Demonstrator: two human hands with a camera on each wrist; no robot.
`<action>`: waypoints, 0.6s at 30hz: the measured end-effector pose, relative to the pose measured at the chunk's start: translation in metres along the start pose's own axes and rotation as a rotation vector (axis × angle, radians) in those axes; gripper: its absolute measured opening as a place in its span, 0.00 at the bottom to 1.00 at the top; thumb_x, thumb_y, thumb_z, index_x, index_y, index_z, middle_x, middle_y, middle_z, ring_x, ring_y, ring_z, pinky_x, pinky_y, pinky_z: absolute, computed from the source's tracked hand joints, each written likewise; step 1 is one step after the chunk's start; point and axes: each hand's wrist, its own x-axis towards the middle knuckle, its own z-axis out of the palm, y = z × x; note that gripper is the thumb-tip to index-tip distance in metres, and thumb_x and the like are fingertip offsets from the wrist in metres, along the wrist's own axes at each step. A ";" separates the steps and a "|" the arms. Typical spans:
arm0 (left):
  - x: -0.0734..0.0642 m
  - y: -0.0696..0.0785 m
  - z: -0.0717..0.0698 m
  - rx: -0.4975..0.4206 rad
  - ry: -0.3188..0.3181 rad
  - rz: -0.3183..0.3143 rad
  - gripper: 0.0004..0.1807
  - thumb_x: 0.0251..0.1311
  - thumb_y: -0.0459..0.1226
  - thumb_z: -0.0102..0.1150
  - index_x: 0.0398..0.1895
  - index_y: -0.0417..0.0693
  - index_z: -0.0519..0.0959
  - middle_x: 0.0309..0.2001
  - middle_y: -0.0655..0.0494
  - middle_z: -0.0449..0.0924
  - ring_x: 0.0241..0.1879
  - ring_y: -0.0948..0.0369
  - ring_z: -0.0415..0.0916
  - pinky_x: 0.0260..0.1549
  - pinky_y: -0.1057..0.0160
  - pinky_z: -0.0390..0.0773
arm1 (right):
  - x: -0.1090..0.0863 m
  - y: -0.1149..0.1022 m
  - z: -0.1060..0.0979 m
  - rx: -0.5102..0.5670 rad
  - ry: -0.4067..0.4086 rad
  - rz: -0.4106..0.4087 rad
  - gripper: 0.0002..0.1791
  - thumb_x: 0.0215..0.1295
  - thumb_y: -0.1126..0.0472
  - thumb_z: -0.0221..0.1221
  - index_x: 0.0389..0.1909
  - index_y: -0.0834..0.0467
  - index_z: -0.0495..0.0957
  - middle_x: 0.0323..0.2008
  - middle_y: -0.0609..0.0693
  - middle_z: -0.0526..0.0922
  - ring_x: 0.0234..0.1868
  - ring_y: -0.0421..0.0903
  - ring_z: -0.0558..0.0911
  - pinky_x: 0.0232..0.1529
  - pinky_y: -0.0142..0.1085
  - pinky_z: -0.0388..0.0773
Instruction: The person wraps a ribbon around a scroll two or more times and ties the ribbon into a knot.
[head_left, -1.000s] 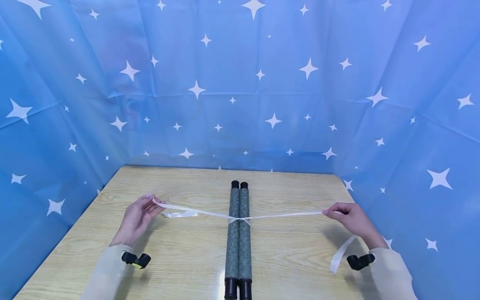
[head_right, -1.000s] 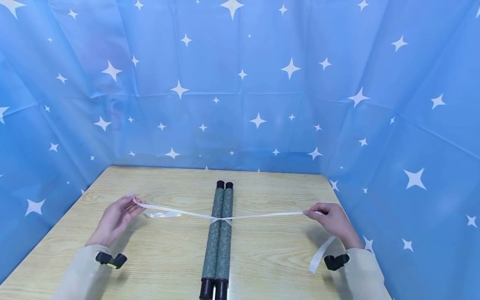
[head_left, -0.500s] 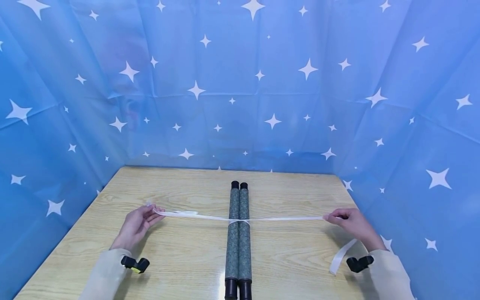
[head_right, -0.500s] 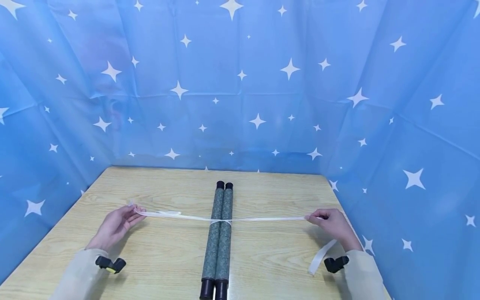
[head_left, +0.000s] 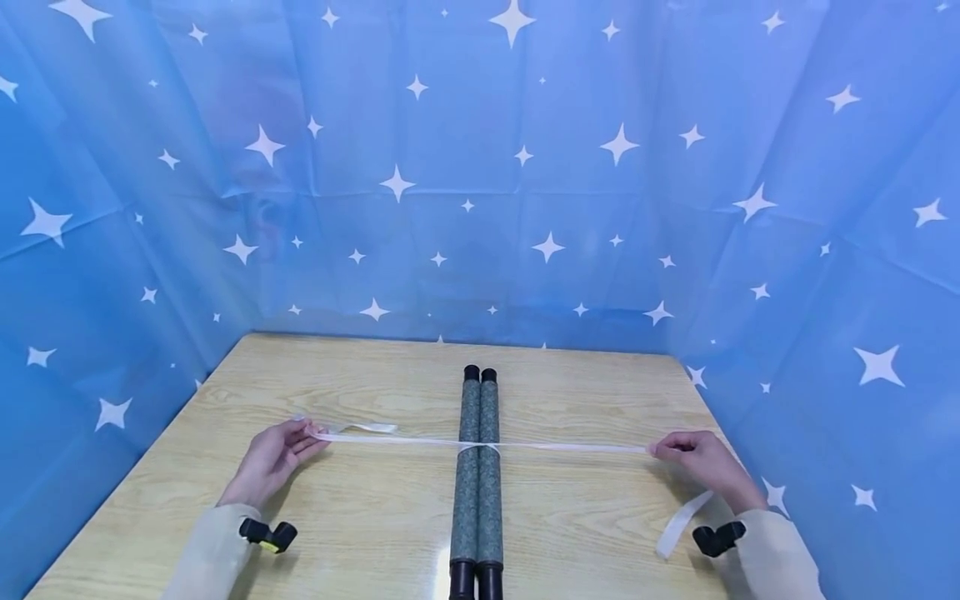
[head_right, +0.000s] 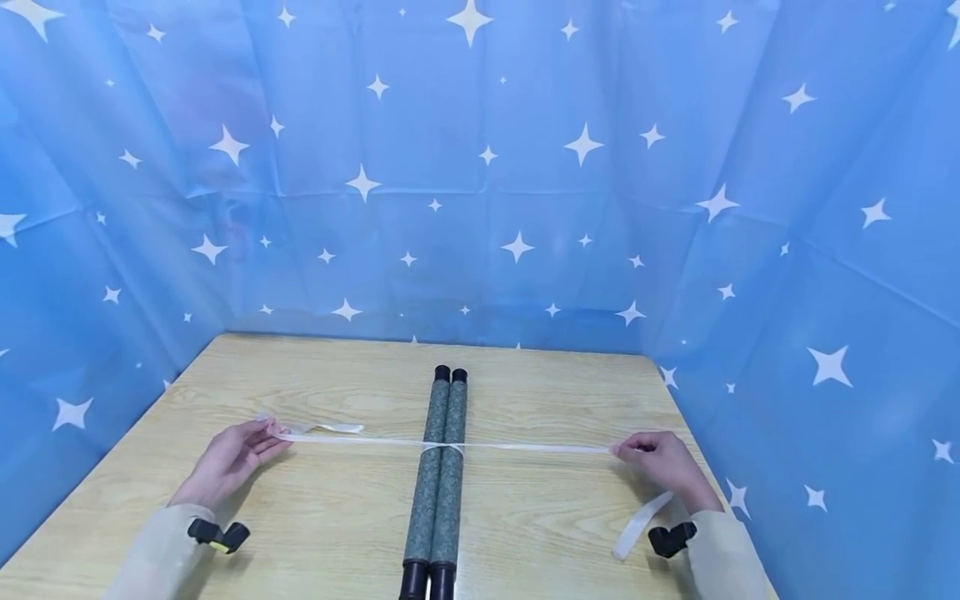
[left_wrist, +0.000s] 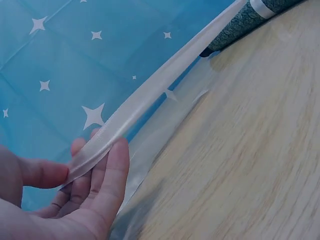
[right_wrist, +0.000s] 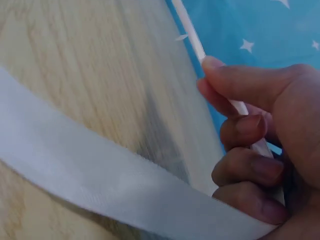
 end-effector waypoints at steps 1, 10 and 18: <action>-0.001 0.001 -0.001 -0.016 -0.005 0.004 0.17 0.81 0.32 0.38 0.38 0.43 0.78 0.36 0.54 0.84 0.44 0.60 0.86 0.56 0.60 0.84 | 0.000 0.000 0.000 -0.005 -0.004 0.000 0.20 0.70 0.42 0.63 0.44 0.56 0.88 0.40 0.49 0.86 0.34 0.42 0.74 0.34 0.32 0.70; -0.015 0.026 -0.017 -0.174 0.075 0.103 0.12 0.78 0.35 0.48 0.36 0.46 0.80 0.36 0.56 0.83 0.41 0.62 0.85 0.54 0.62 0.85 | -0.002 0.007 -0.021 -0.082 0.137 -0.025 0.22 0.68 0.43 0.65 0.43 0.59 0.87 0.39 0.52 0.86 0.33 0.41 0.74 0.31 0.32 0.70; -0.022 0.048 -0.040 0.053 0.340 0.156 0.06 0.77 0.38 0.52 0.46 0.45 0.76 0.33 0.59 0.83 0.37 0.64 0.86 0.46 0.64 0.87 | -0.009 0.023 -0.043 -0.131 0.279 -0.059 0.21 0.72 0.43 0.61 0.46 0.57 0.85 0.43 0.57 0.88 0.36 0.36 0.78 0.31 0.32 0.74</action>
